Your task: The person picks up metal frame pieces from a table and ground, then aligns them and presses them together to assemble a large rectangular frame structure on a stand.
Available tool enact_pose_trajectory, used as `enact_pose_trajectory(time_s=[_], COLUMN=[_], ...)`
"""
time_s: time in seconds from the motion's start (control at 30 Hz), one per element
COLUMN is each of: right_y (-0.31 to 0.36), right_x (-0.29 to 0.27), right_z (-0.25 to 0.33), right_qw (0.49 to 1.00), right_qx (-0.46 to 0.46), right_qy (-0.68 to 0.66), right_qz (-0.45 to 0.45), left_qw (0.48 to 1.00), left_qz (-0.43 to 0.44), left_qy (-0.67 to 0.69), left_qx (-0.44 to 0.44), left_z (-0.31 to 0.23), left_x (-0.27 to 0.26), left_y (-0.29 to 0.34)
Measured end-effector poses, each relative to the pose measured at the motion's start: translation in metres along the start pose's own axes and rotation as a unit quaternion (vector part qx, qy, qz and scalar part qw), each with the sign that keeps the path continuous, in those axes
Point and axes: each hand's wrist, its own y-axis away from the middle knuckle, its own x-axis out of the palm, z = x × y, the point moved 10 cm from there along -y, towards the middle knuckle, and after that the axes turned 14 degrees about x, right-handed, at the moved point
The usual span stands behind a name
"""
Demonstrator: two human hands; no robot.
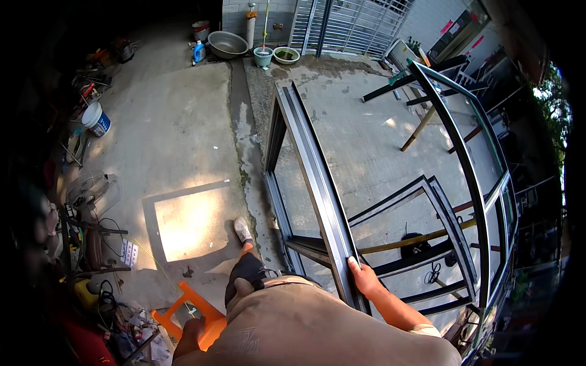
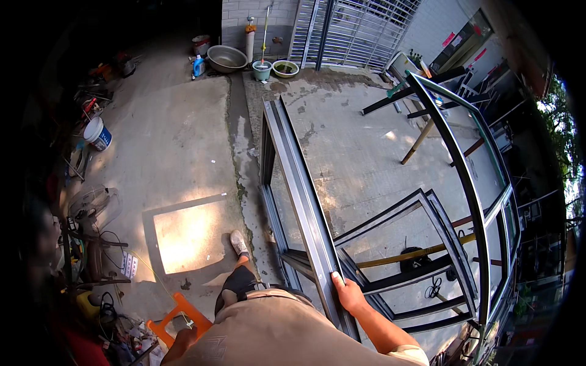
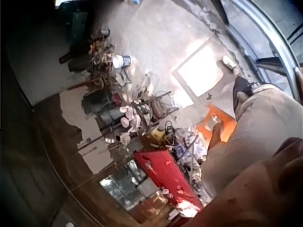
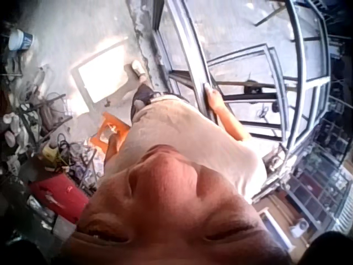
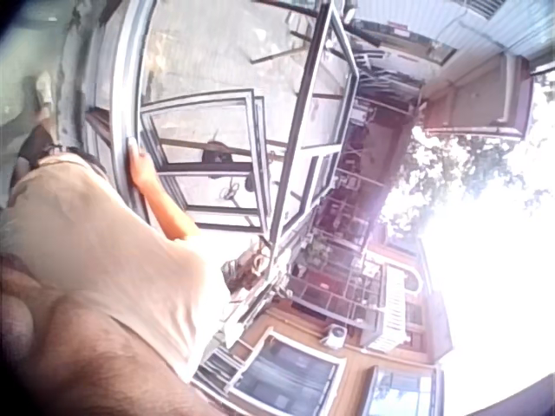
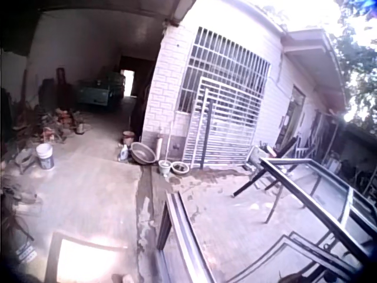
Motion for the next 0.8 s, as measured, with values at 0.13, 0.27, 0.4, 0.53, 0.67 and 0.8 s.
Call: enact_pose_trajectory(time_s=[0.13,0.27,0.4,0.53,0.67,0.8], right_y=[-0.005,-0.013,-0.027,-0.069,-0.111,-0.144], right_x=[-0.003,-0.008,-0.02,-0.031,-0.044,-0.048], right_z=[0.105,0.213,0.314,0.405,0.501,0.592], right_qw=[0.999,0.998,0.995,0.995,0.993,0.991], right_qx=[-0.002,-0.031,-0.035,-0.05,-0.053,-0.069], right_qy=[0.036,0.048,0.089,0.085,0.105,0.115], right_qz=[-0.026,-0.013,-0.015,-0.009,-0.01,0.013], left_qw=[0.994,0.991,0.989,0.983,0.979,0.979], left_qz=[-0.029,-0.061,-0.135,-0.178,-0.201,-0.193], left_qy=[0.101,0.106,0.043,-0.026,0.026,0.025], left_qx=[-0.041,-0.055,-0.029,0.022,-0.037,-0.058], left_z=[-0.023,-0.002,-0.006,-0.022,-0.045,-0.056], left_x=[-0.138,-0.27,-0.432,-0.561,-0.665,-0.718], left_y=[-0.043,-0.097,-0.137,-0.173,-0.202,-0.231])
